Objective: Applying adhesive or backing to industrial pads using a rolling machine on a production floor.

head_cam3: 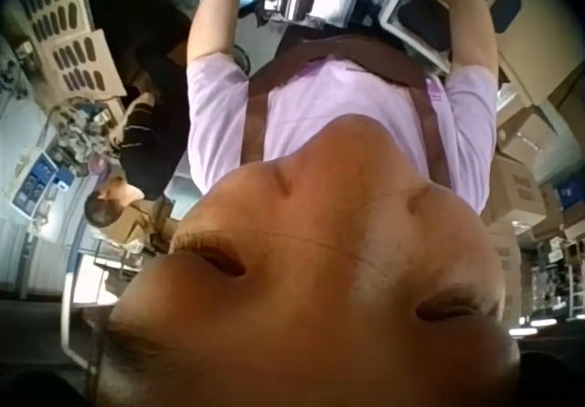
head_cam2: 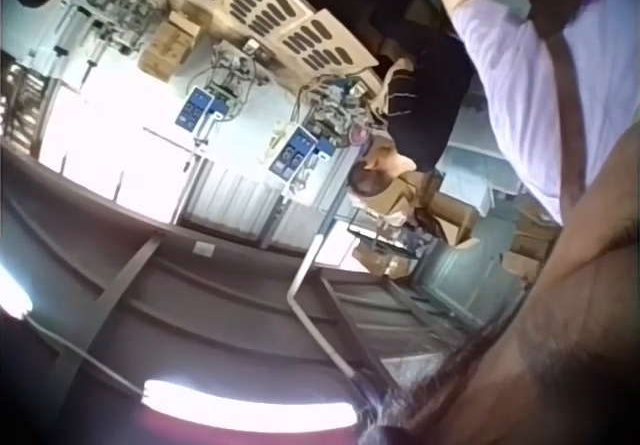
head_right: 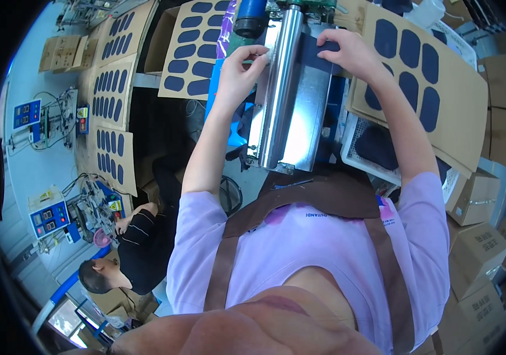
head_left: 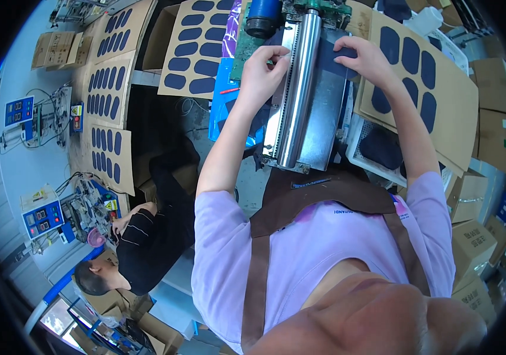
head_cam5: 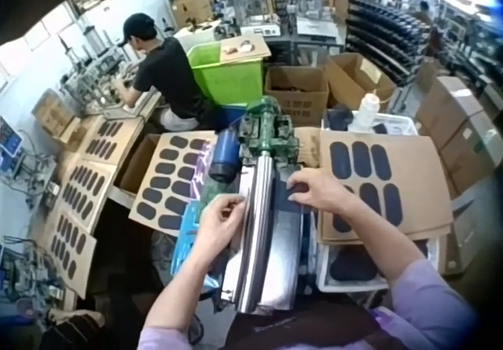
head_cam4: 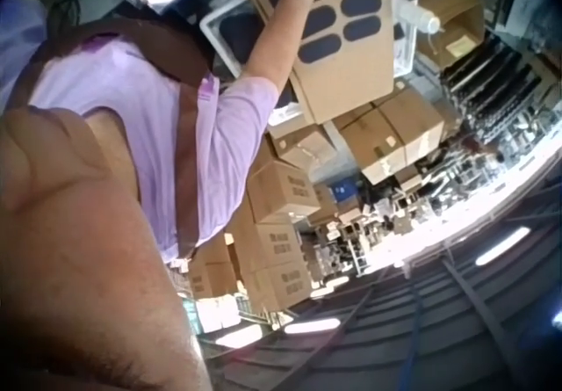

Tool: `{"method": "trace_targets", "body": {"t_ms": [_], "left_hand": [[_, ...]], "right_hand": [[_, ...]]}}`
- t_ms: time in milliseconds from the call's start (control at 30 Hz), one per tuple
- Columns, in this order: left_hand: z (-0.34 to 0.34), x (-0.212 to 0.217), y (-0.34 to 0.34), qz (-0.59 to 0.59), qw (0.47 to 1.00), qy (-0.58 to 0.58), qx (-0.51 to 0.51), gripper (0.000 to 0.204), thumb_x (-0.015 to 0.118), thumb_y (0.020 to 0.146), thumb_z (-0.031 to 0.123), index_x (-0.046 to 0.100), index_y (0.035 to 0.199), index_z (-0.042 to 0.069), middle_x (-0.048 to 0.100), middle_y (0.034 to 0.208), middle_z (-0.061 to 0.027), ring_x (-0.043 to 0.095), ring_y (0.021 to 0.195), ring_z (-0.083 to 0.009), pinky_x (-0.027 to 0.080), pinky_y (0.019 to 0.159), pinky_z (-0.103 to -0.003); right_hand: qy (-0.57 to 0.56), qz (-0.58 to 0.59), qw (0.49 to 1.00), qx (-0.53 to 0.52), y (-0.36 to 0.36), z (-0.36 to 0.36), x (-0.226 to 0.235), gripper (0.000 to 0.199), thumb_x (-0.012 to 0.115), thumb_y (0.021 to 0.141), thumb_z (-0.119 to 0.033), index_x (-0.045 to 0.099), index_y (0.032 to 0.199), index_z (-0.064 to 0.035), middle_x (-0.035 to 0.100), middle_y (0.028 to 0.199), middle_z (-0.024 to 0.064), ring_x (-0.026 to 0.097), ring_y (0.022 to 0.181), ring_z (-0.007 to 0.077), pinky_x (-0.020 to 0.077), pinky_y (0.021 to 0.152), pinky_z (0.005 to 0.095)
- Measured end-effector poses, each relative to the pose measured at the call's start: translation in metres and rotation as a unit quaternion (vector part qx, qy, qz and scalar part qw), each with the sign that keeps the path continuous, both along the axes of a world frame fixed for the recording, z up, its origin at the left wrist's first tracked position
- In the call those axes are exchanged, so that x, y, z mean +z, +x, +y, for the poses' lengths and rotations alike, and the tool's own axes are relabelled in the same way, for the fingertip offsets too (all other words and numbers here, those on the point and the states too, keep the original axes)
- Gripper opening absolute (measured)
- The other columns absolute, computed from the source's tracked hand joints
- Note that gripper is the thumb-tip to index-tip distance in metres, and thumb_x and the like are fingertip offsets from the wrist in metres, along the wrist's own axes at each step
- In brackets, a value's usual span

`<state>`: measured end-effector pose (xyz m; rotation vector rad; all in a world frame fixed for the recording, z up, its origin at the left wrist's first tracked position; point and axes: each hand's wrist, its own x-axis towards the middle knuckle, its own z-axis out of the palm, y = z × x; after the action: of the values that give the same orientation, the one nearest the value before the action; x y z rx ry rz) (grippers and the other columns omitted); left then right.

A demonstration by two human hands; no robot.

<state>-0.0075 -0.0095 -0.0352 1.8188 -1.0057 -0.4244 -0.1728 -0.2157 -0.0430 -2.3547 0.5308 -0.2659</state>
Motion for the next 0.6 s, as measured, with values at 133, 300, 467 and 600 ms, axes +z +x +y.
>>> {"method": "trace_targets", "body": {"t_ms": [133, 300, 467, 600], "left_hand": [[-0.014, -0.003, 0.006, 0.008, 0.999, 0.023, 0.025, 0.021, 0.065, 0.09, 0.012, 0.073, 0.102, -0.003, 0.068, 0.091, -0.0109, 0.06, 0.072, -0.0165, 0.05, 0.067, -0.028], [-0.026, -0.002, 0.01, -0.008, 0.995, 0.09, 0.029, 0.024, 0.065, 0.091, 0.015, 0.075, 0.103, -0.003, 0.068, 0.084, -0.0095, 0.058, 0.066, -0.0157, 0.049, 0.063, -0.028], [-0.028, -0.003, 0.014, 0.04, 0.991, 0.12, 0.036, 0.025, 0.065, 0.092, 0.017, 0.076, 0.101, -0.004, 0.068, 0.078, -0.0082, 0.056, 0.061, -0.014, 0.048, 0.059, -0.026], [-0.029, -0.006, 0.016, 0.085, 0.992, 0.091, 0.035, 0.024, 0.066, 0.092, 0.017, 0.076, 0.1, -0.004, 0.067, 0.075, -0.0073, 0.055, 0.059, -0.0126, 0.047, 0.057, -0.026]], "right_hand": [[-0.097, -0.05, 0.994, -0.018, 0.009, 0.012, -0.011, 0.016, 0.072, 0.086, -0.014, 0.068, 0.098, -0.005, 0.052, 0.094, 0.0047, 0.053, 0.083, 0.0179, 0.0434, 0.076, 0.0263], [-0.194, -0.156, 0.968, -0.028, 0.013, 0.02, -0.023, 0.016, 0.073, 0.086, -0.013, 0.069, 0.099, -0.0046, 0.051, 0.098, 0.0055, 0.051, 0.084, 0.0189, 0.0426, 0.076, 0.0267], [-0.175, -0.188, 0.964, -0.064, 0.003, 0.032, -0.025, 0.014, 0.072, 0.087, -0.01, 0.069, 0.099, -0.004, 0.053, 0.096, 0.0051, 0.051, 0.081, 0.0177, 0.0421, 0.072, 0.0262], [-0.141, -0.202, 0.965, -0.091, -0.012, 0.04, -0.021, 0.012, 0.07, 0.088, -0.008, 0.069, 0.099, -0.0032, 0.054, 0.095, 0.0048, 0.051, 0.079, 0.0169, 0.0417, 0.069, 0.0253]]}}
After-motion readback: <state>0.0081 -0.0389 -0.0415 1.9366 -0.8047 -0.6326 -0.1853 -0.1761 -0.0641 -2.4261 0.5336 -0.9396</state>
